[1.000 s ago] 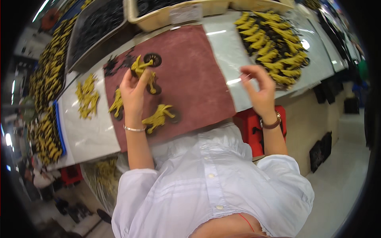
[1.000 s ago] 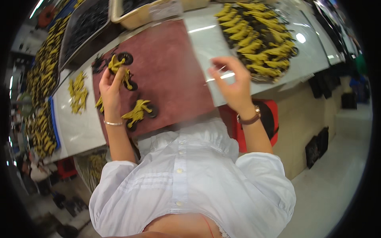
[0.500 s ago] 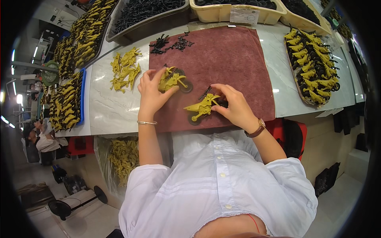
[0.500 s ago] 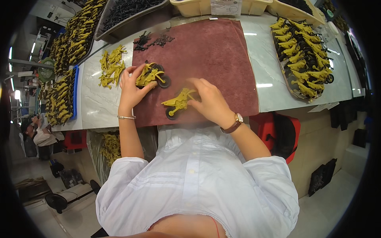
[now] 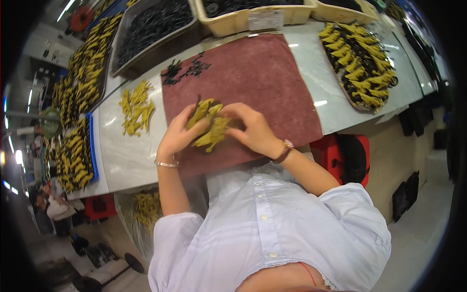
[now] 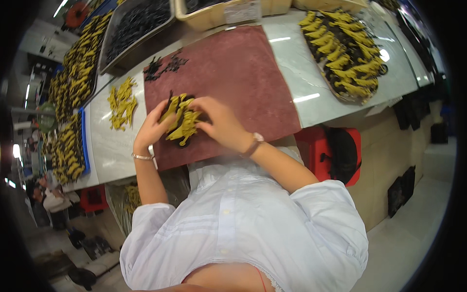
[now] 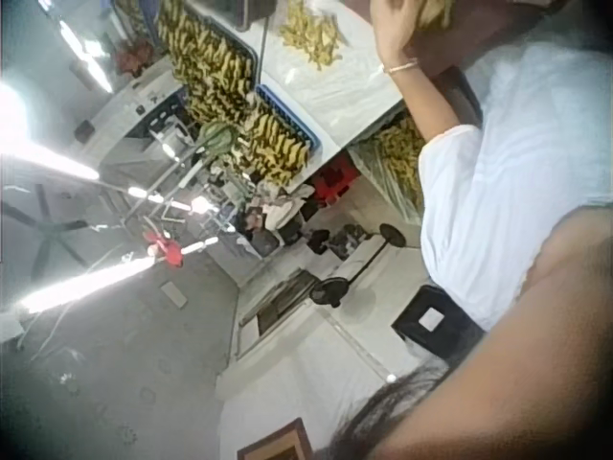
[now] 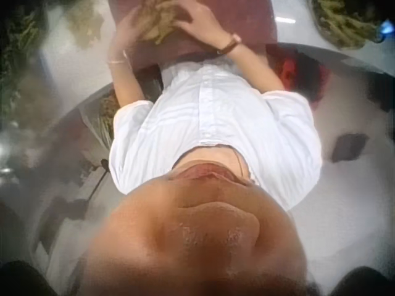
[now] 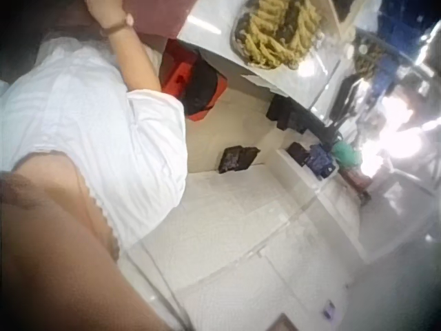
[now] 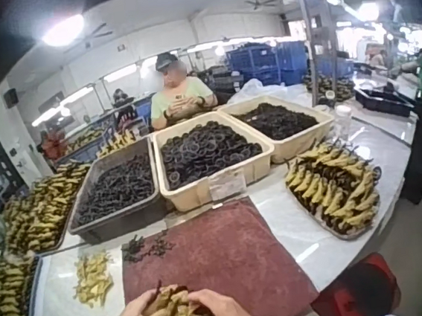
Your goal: The person assembles small plastic toy motorcycles by hand from motorcycle parts on a workbench.
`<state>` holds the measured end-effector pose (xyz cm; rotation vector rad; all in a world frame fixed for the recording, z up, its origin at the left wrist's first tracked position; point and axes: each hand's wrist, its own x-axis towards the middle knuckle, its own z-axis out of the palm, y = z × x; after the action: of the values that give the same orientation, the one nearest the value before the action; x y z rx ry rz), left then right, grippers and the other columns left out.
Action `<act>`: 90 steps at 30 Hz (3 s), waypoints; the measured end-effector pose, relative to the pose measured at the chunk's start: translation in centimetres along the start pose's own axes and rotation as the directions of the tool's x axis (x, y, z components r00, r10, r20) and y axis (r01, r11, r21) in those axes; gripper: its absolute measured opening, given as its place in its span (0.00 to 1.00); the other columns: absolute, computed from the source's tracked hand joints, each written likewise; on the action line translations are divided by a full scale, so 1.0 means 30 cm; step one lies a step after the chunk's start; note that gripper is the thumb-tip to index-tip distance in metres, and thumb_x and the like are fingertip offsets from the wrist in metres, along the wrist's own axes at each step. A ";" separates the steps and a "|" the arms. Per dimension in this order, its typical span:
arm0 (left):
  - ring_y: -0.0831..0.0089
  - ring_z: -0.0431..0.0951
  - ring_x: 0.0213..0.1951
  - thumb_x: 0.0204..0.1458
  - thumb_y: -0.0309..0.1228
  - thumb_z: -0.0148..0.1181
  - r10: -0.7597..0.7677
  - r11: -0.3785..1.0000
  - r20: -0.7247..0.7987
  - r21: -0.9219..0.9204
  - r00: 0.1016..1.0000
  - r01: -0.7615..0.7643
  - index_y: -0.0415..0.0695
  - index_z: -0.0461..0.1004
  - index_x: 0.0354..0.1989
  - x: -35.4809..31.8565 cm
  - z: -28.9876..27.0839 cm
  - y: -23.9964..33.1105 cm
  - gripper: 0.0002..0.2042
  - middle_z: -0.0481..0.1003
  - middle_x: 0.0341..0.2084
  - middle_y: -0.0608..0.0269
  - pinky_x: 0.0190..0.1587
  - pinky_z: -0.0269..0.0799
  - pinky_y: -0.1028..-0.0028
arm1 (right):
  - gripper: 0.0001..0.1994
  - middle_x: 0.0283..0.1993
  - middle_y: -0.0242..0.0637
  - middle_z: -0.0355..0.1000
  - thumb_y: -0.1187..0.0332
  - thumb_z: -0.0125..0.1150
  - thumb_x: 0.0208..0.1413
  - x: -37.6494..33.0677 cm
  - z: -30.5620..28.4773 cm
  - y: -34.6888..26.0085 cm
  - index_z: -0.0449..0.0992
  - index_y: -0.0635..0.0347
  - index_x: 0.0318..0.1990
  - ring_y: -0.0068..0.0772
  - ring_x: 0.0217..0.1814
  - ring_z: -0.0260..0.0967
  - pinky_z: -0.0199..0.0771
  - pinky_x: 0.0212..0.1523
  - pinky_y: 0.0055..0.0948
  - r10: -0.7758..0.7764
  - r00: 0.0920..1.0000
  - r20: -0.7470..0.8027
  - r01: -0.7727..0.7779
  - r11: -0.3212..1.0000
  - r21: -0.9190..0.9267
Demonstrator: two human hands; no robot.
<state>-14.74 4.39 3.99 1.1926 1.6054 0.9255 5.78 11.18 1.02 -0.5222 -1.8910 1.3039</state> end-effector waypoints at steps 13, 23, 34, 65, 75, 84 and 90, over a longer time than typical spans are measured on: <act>0.65 0.77 0.37 0.25 0.32 0.71 0.231 0.878 0.138 0.396 0.963 -0.267 0.37 0.66 0.43 0.201 0.232 0.204 0.32 0.76 0.35 0.53 0.41 0.71 0.70 | 0.16 0.43 0.45 0.67 0.76 0.58 0.42 -0.016 -0.232 0.041 0.68 0.61 0.42 0.48 0.45 0.65 0.66 0.46 0.38 -0.178 0.963 -0.201 0.119 0.954 -0.277; 0.63 0.74 0.42 0.18 0.46 0.75 0.532 0.780 0.171 0.283 0.829 -0.559 0.27 0.63 0.46 0.897 0.674 0.559 0.46 0.72 0.39 0.47 0.45 0.69 0.71 | 0.14 0.39 0.43 0.67 0.78 0.54 0.43 0.215 -0.997 -0.021 0.69 0.64 0.41 0.46 0.43 0.66 0.67 0.43 0.34 -0.313 0.937 -0.151 0.069 0.594 -0.801; 0.65 0.74 0.42 0.44 0.48 0.61 0.514 0.858 0.206 -0.121 0.833 -0.499 0.32 0.65 0.50 1.153 0.890 0.556 0.32 0.72 0.42 0.48 0.45 0.67 0.74 | 0.12 0.36 0.43 0.68 0.78 0.56 0.42 0.211 -1.244 0.107 0.71 0.65 0.38 0.44 0.40 0.67 0.68 0.43 0.33 -0.213 0.963 -0.162 -0.017 0.557 -0.830; 0.64 0.71 0.45 0.40 0.38 0.66 0.641 0.766 -0.001 0.058 0.767 -0.640 0.37 0.76 0.31 1.093 0.870 0.448 0.17 0.71 0.43 0.52 0.46 0.67 0.70 | 0.23 0.52 0.40 0.66 0.76 0.50 0.47 0.208 -1.322 0.142 0.62 0.58 0.54 0.38 0.55 0.63 0.62 0.55 0.32 -0.005 0.973 -0.229 -0.159 0.706 -0.690; 0.65 0.72 0.43 0.44 0.35 0.62 0.566 0.818 -0.043 -0.096 0.823 -0.567 0.37 0.74 0.30 1.087 0.886 0.422 0.13 0.71 0.44 0.52 0.44 0.67 0.72 | 0.19 0.47 0.39 0.68 0.76 0.44 0.50 0.242 -1.342 0.169 0.65 0.55 0.52 0.36 0.47 0.67 0.64 0.49 0.29 0.009 0.968 -0.250 -0.212 0.560 -0.801; 0.61 0.67 0.49 0.53 0.36 0.51 0.725 0.683 -0.167 0.049 0.668 -0.729 0.41 0.74 0.35 1.061 0.908 0.418 0.12 0.69 0.45 0.49 0.51 0.61 0.68 | 0.14 0.44 0.34 0.69 0.62 0.43 0.58 0.278 -1.344 0.122 0.69 0.50 0.50 0.31 0.49 0.64 0.50 0.47 0.35 0.171 0.959 -0.227 -0.270 0.289 -0.919; 0.66 0.67 0.50 0.57 0.37 0.46 0.577 0.772 -0.043 -0.300 0.816 -0.561 0.39 0.73 0.41 1.010 0.848 0.462 0.15 0.69 0.44 0.54 0.53 0.58 0.72 | 0.14 0.47 0.33 0.68 0.59 0.50 0.55 0.240 -1.363 0.143 0.72 0.50 0.46 0.33 0.53 0.62 0.48 0.51 0.35 -0.044 0.971 -0.235 -0.199 0.394 -0.897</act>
<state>9.62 38.47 2.05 1.4968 1.0043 1.4530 32.70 42.47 7.18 -1.2740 -2.2773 0.0307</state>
